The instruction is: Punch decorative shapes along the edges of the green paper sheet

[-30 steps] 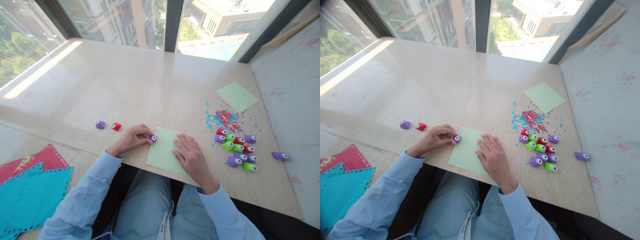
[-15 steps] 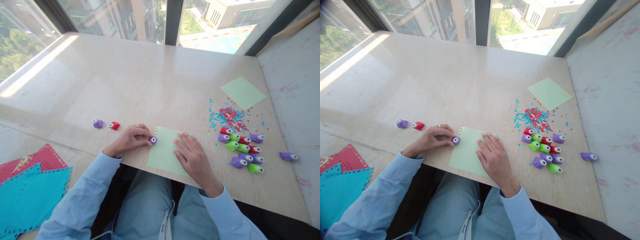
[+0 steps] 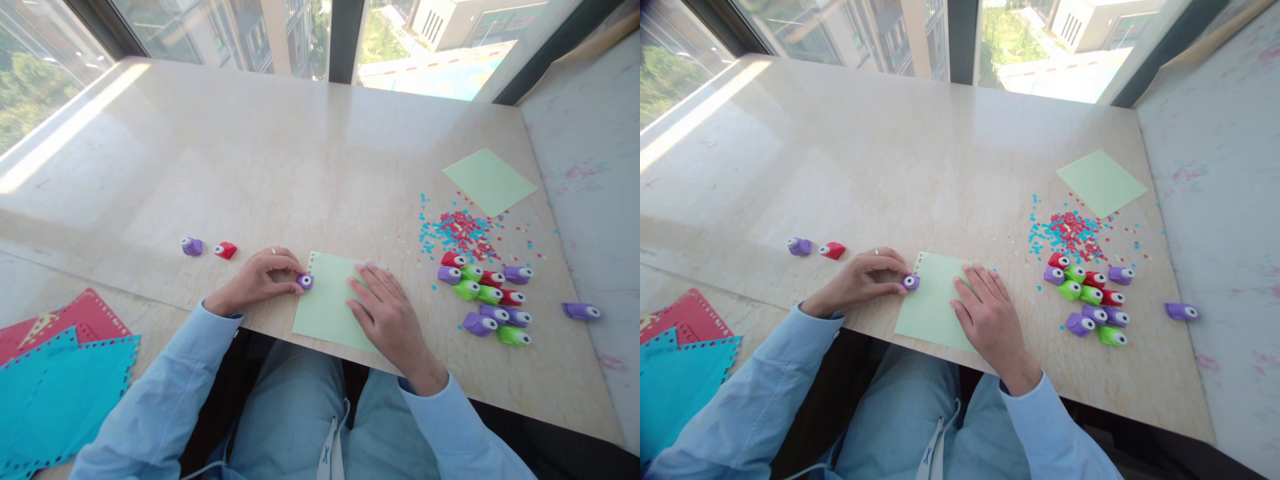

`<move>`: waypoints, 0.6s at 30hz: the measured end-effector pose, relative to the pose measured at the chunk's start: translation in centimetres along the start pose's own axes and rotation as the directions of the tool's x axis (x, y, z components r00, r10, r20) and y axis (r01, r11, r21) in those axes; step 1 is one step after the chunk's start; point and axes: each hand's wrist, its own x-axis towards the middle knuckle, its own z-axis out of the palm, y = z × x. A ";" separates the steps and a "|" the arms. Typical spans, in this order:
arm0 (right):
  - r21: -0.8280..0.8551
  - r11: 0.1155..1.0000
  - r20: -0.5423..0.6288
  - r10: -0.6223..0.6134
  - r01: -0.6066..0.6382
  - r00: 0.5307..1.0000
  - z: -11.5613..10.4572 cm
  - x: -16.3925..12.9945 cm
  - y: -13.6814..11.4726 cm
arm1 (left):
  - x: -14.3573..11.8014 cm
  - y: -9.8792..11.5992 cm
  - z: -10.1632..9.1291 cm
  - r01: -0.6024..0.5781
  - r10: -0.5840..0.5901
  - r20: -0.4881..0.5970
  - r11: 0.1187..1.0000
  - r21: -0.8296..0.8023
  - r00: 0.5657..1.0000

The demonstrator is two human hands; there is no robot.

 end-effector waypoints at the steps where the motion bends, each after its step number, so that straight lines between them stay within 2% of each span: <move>1: -0.004 1.000 0.001 -0.004 0.004 1.000 0.0 0.0 0.0 | 0.0 0.0 0.0 0.003 -0.003 -0.009 1.000 -0.001 1.000; 18: 0.092 0.995 -0.010 0.037 -0.036 0.999 0.3 -0.1 0.1 | -0.1 -0.2 0.2 0.044 -0.045 -0.026 0.998 -0.040 0.999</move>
